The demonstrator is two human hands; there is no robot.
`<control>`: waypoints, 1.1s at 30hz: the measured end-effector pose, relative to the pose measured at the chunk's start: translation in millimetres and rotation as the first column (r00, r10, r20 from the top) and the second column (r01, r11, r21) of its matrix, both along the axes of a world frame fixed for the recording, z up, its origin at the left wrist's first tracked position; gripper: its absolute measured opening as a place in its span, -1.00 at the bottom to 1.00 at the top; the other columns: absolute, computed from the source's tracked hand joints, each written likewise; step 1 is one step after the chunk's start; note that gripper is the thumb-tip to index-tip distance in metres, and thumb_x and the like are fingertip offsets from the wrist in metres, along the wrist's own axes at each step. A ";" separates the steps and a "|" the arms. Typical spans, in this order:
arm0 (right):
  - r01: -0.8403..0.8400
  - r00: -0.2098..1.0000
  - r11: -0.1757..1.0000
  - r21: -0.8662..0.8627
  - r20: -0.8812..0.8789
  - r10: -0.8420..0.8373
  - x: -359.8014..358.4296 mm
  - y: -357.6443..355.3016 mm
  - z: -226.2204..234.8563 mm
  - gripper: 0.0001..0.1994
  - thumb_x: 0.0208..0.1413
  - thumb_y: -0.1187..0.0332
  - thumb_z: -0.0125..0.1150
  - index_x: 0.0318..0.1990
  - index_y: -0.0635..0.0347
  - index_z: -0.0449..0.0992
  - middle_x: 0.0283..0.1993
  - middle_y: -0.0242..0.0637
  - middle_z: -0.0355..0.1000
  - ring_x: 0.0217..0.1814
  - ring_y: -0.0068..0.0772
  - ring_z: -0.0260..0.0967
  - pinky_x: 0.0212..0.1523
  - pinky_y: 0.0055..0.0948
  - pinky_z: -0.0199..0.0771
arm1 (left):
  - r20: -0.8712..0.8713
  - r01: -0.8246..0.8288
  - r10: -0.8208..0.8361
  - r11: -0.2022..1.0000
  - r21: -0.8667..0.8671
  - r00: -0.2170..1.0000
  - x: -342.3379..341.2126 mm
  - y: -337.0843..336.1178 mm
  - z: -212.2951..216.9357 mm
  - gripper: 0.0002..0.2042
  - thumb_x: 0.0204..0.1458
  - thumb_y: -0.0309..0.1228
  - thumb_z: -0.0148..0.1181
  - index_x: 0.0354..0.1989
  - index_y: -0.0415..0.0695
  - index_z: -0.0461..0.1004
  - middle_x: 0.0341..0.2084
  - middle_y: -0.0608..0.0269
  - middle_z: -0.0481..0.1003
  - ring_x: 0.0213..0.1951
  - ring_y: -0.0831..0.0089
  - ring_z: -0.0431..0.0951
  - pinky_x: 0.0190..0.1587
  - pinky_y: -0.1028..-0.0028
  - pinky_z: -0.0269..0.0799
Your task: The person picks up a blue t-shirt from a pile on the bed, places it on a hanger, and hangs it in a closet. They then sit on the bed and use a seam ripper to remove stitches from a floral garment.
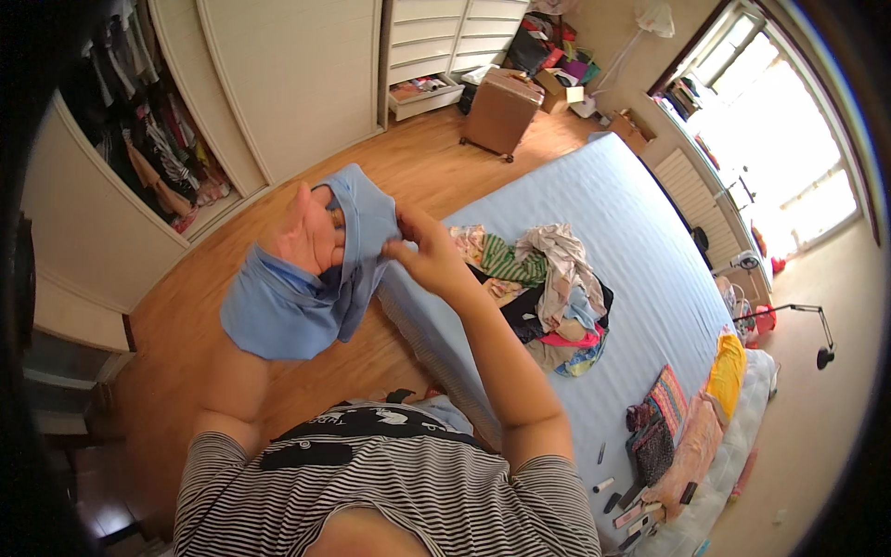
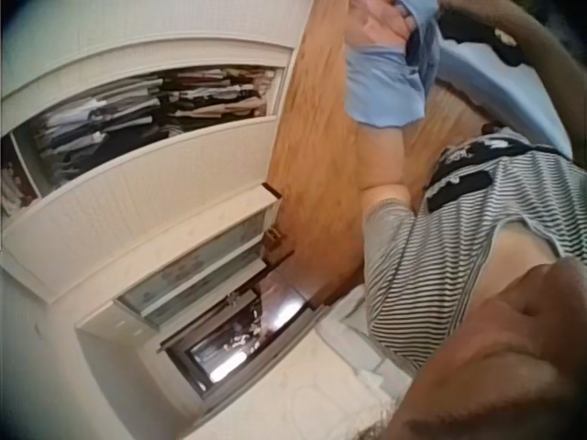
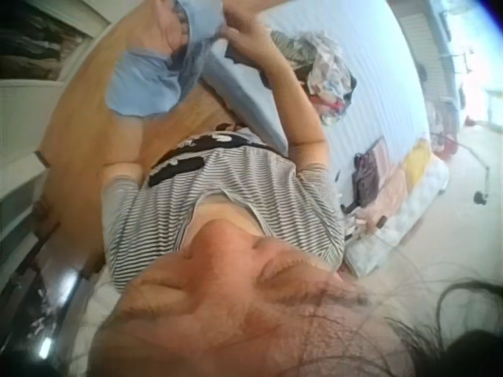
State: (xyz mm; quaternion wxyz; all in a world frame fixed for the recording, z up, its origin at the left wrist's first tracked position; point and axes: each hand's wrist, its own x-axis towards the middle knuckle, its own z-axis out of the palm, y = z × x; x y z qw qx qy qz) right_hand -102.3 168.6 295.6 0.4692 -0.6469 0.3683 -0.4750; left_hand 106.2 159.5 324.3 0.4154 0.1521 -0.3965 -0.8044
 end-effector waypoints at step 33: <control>-0.201 0.906 0.979 -0.016 -0.382 0.180 -18.1 -63.0 62.0 -0.72 0.09 0.27 0.14 -0.25 0.35 0.57 -0.34 -0.35 0.50 -0.30 -0.64 0.35 -0.25 -0.62 0.33 | 0.322 -0.311 0.756 0.561 -0.767 0.571 6.1 2.9 -11.8 -0.54 0.17 -0.31 -0.08 0.22 -0.22 0.11 0.11 0.08 0.27 0.10 0.28 0.31 0.13 0.35 0.28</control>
